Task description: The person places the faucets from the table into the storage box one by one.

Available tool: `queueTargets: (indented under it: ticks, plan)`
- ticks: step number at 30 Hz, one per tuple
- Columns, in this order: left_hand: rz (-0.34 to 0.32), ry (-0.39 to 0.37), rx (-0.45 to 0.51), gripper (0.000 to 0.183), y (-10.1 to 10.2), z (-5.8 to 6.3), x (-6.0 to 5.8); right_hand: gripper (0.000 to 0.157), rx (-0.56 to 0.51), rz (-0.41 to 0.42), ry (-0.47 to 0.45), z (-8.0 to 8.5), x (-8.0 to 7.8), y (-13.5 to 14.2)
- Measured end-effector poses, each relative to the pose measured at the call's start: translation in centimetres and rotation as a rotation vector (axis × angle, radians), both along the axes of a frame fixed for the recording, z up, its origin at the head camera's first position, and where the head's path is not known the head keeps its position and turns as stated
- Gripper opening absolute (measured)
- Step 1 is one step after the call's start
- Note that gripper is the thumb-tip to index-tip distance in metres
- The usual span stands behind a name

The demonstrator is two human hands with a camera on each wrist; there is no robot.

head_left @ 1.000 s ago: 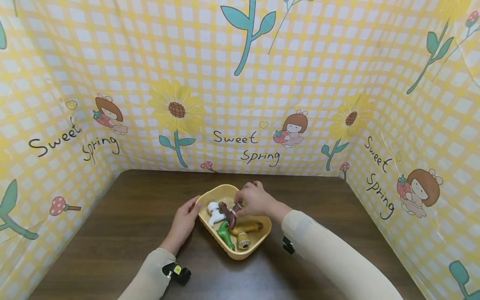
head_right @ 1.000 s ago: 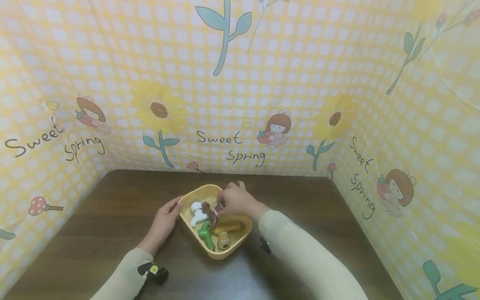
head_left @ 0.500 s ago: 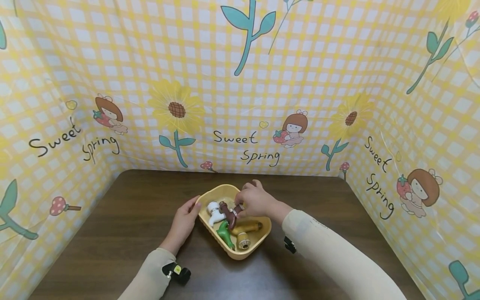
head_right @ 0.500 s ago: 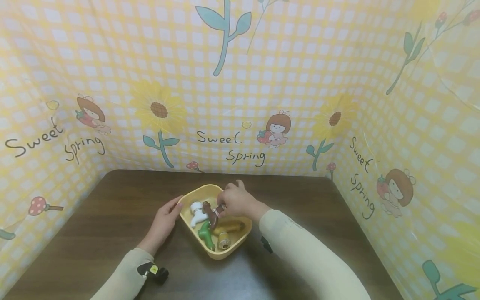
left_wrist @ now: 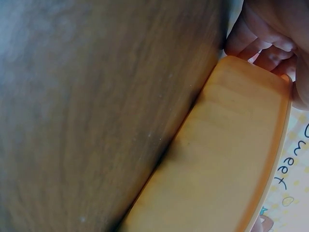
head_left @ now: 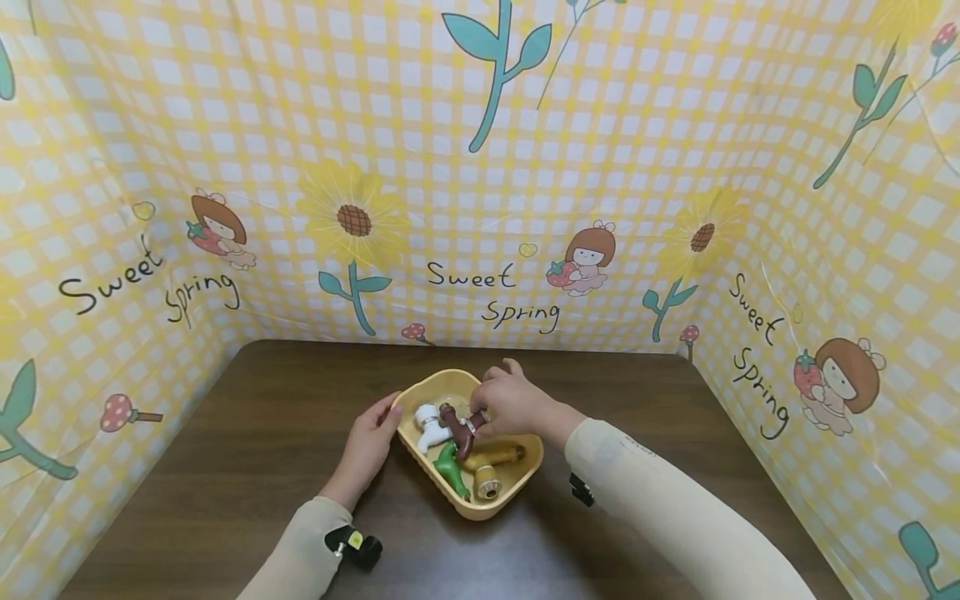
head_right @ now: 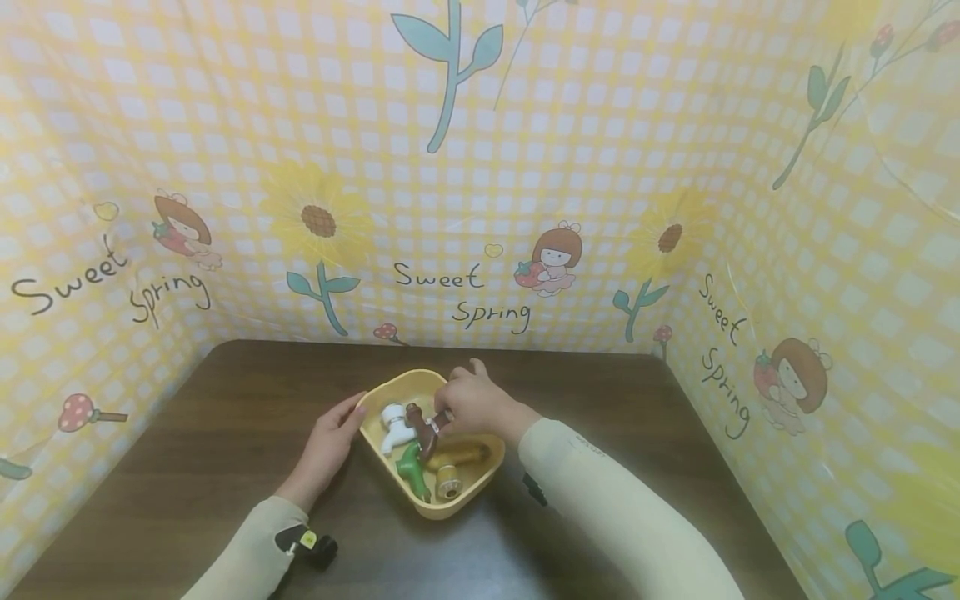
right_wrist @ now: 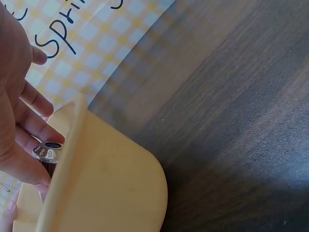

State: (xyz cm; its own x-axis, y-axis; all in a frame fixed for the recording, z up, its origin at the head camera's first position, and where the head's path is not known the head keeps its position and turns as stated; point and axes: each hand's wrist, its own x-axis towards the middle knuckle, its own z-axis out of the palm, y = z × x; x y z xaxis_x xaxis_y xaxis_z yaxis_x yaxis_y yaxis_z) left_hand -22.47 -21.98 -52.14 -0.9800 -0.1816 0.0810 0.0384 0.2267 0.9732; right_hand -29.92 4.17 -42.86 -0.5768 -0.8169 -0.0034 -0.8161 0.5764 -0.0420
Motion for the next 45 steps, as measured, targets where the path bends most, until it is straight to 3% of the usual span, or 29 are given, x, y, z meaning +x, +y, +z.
queueTargets:
  ticks: [24, 45]
  plan:
    - [-0.005, 0.009, 0.007, 0.045, -0.1, -0.3, -0.2, 0.025, -0.013, 0.017, 0.007, -0.2, -0.1, 1.0]
    - [-0.002, -0.001, 0.014, 0.045, -0.1, -0.4, -0.1, 0.029, -0.056, 0.031, 0.052, 0.5, 0.5, 2.2]
